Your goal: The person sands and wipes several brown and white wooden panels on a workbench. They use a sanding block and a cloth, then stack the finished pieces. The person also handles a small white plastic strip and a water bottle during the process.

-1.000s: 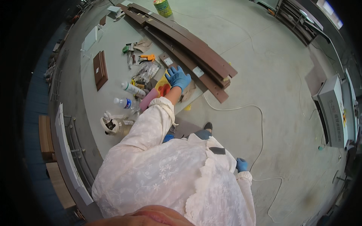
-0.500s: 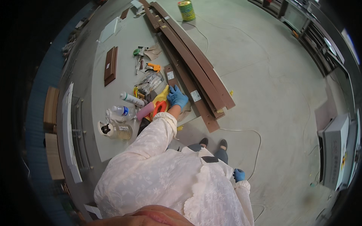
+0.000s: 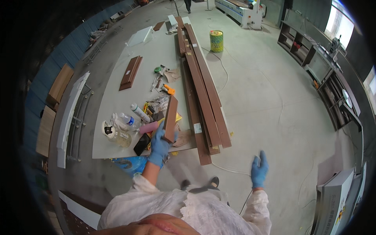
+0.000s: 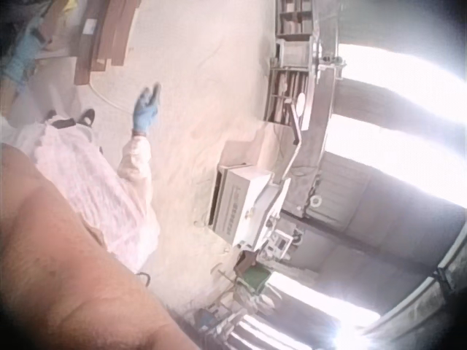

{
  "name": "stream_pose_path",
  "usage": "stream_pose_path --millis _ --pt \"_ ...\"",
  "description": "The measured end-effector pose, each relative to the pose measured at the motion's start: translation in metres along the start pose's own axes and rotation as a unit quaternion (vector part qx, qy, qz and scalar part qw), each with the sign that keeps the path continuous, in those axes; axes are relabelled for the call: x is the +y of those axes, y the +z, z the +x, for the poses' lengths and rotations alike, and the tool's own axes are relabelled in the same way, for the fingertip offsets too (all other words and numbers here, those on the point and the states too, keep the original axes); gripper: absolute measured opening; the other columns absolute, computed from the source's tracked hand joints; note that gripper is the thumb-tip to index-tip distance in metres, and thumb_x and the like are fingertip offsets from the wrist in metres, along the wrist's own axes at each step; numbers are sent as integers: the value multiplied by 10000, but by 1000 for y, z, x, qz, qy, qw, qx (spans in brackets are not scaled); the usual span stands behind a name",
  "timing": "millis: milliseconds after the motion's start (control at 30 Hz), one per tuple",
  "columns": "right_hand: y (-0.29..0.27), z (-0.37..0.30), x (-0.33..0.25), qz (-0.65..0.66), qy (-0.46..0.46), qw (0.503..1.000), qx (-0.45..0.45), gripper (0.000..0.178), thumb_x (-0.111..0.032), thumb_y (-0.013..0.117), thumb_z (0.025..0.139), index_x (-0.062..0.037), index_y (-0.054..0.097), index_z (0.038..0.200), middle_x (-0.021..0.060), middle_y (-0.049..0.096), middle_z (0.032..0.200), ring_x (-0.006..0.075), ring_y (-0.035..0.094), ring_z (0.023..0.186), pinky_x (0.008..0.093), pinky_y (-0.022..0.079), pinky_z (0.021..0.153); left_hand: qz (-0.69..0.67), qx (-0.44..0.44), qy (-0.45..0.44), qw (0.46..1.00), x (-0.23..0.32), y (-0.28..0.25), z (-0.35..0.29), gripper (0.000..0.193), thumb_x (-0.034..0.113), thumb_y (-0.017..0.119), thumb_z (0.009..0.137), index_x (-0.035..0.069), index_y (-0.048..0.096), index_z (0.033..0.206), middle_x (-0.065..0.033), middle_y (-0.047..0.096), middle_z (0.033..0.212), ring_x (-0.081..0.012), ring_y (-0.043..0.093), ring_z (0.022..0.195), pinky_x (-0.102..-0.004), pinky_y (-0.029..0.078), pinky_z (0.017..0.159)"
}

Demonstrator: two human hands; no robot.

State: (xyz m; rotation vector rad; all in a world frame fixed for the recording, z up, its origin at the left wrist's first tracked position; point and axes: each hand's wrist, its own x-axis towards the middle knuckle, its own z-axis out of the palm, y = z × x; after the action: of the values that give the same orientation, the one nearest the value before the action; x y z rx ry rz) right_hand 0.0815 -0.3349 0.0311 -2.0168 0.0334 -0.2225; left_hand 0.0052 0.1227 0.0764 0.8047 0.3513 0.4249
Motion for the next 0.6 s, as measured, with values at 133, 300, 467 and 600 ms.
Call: stream_pose_path --millis 133,300,467,600 --pt "97 -23 -173 61 -350 904 -237 540 -215 648 930 18 535 1404 247 483 1529 433 468 1415 499 386 1153 -143 -113 -63 981 0 21 -81 682 261 567 959 129 361 1596 -116 479 1537 -349 521 1355 -528 442 1125" --pt "191 -124 -277 113 -541 754 -355 773 -590 481 991 -6 445 1497 249 367 1611 454 331 1497 559 224 1218 -52 -76 -8 996 -1 -15 -158 477 231 465 1075 47 410 1512 -105 525 1444 -209 538 1304 -365 459 1093" --pt "228 -196 -309 189 -552 697 -417 840 -662 410 991 -15 411 1527 234 348 1629 438 278 1529 563 166 1237 550 -83 165 815 77 -84 -222 514 260 527 1037 51 390 1487 -101 505 1447 -223 523 1327 -375 439 1099" --pt "265 -220 -318 129 -571 685 -435 859 -681 419 978 -16 421 1522 219 357 1629 439 280 1528 577 161 1235 -38 -95 -5 995 117 -90 -280 721 402 536 1004 53 293 1586 -157 479 1512 -349 567 1309 -462 462 1098"
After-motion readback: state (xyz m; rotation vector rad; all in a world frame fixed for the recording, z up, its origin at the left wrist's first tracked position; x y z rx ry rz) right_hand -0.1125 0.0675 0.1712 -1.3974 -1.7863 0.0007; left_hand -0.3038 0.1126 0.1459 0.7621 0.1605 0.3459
